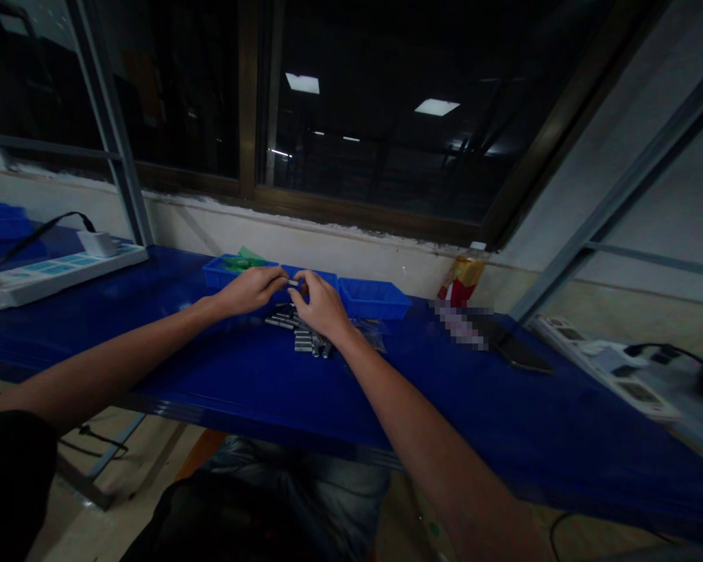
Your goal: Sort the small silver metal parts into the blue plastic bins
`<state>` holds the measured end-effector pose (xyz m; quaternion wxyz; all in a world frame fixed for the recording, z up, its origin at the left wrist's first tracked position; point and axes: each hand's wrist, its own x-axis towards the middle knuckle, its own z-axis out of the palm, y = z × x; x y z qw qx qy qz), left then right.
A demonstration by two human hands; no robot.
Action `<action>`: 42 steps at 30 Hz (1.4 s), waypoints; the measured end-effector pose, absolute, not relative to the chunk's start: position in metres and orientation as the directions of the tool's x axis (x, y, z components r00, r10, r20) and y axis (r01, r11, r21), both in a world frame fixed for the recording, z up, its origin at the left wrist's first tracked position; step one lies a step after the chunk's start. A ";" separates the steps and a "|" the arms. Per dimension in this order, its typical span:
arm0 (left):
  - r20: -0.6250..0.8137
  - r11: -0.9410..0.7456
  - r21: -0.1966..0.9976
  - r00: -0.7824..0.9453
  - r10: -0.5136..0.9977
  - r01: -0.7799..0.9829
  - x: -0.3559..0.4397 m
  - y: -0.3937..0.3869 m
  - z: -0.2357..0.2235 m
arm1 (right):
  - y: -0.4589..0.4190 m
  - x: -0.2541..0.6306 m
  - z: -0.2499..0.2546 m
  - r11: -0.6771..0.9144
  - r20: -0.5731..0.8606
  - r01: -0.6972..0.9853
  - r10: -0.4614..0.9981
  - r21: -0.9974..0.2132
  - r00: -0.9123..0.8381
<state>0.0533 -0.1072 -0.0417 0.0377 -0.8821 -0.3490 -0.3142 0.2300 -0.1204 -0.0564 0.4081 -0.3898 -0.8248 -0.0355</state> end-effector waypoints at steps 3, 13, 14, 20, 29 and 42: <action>0.547 -0.730 0.142 0.561 0.621 0.669 0.054 -0.108 -0.041 | -0.123 0.230 -0.055 0.702 0.705 0.673 0.598 -0.233 -0.380; 0.371 -0.661 0.154 0.577 0.728 0.735 0.048 -0.098 -0.056 | -0.107 0.252 -0.045 0.556 0.733 0.809 0.629 -0.192 -0.258; 0.350 -0.645 0.153 0.569 0.744 0.749 0.047 -0.097 -0.058 | -0.102 0.257 -0.045 0.533 0.742 0.824 0.628 -0.192 -0.234; 0.240 -0.568 0.145 0.528 0.815 0.810 0.048 -0.093 -0.067 | -0.079 0.278 -0.058 0.429 0.687 0.888 0.697 -0.168 -0.207; 0.229 -0.523 0.170 0.483 0.845 0.835 0.049 -0.094 -0.068 | -0.090 0.280 -0.051 0.429 0.595 0.889 0.760 -0.156 -0.262; 0.249 -0.559 0.488 0.507 0.825 0.670 0.057 -0.106 -0.071 | -0.130 0.263 -0.046 0.541 0.671 0.841 0.630 -0.019 -0.390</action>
